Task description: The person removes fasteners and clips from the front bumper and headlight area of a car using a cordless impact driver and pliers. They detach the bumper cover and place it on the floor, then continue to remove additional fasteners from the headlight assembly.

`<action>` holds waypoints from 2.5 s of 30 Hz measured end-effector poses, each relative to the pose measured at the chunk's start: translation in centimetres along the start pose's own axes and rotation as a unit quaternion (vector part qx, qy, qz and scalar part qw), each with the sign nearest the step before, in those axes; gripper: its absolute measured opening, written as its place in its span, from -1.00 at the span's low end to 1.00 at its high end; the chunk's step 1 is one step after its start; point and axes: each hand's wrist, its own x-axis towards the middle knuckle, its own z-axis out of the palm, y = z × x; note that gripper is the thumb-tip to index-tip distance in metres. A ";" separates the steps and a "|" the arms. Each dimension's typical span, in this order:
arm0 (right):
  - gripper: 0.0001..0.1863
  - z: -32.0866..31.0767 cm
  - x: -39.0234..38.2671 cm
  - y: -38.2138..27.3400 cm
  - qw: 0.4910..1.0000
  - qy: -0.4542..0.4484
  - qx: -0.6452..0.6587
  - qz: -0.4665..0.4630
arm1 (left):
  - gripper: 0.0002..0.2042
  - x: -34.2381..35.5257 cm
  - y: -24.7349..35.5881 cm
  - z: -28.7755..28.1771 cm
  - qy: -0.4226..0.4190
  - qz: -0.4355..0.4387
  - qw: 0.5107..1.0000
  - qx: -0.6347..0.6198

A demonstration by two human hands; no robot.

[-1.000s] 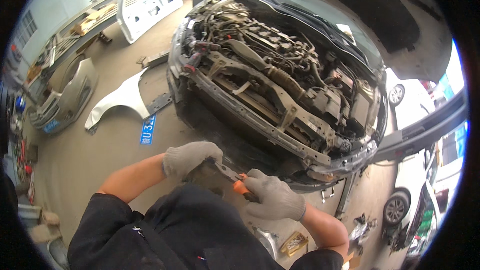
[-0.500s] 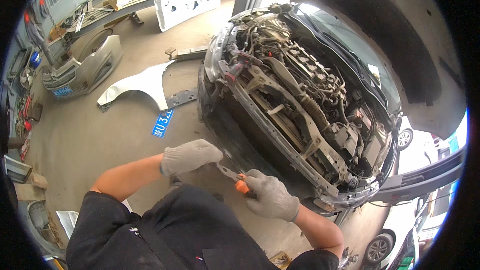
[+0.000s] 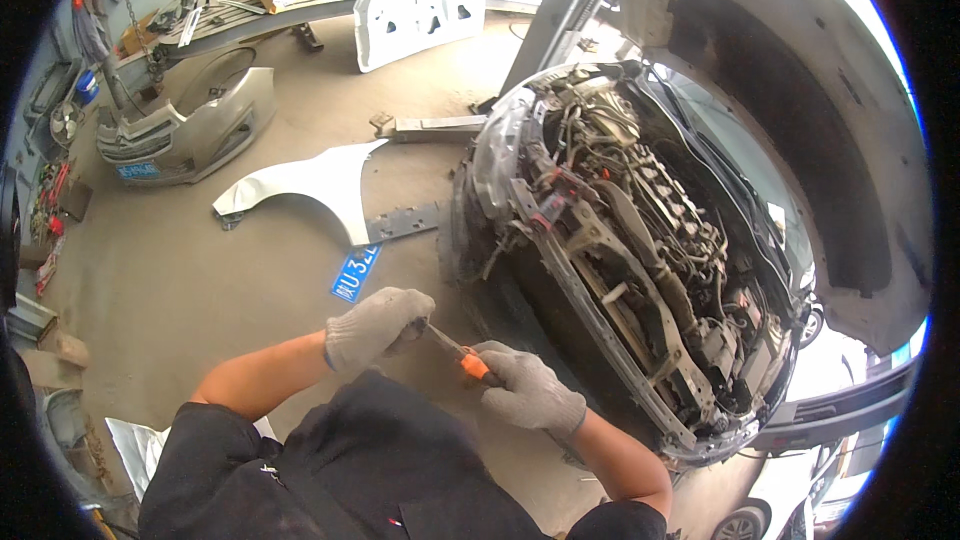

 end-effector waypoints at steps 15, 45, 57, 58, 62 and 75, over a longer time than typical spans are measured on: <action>-0.74 -3.4 20.8 1.4 0.984 0.028 -0.176 0.026 | -0.60 9.9 2.2 -14.2 0.191 0.170 0.956 0.141; -0.77 -31.5 51.8 12.0 0.871 0.375 0.204 0.242 | -0.88 65.5 38.9 -25.9 -0.472 0.205 0.732 0.446; -0.76 -34.9 54.9 3.4 0.735 0.490 0.262 0.388 | -0.95 71.2 42.4 -21.5 -0.569 0.444 0.609 0.329; -0.75 -34.7 54.6 3.0 0.737 0.490 0.249 0.392 | -0.86 69.8 41.6 -21.7 -0.477 0.531 0.629 0.307; -0.71 -33.4 53.0 2.0 0.740 0.498 0.199 0.407 | -0.57 64.1 38.6 -20.5 -0.374 -0.147 0.916 -0.020; -0.75 -29.8 51.9 5.1 0.722 0.554 -0.149 0.387 | -0.63 60.8 38.1 -18.4 -0.245 -0.140 0.959 -0.012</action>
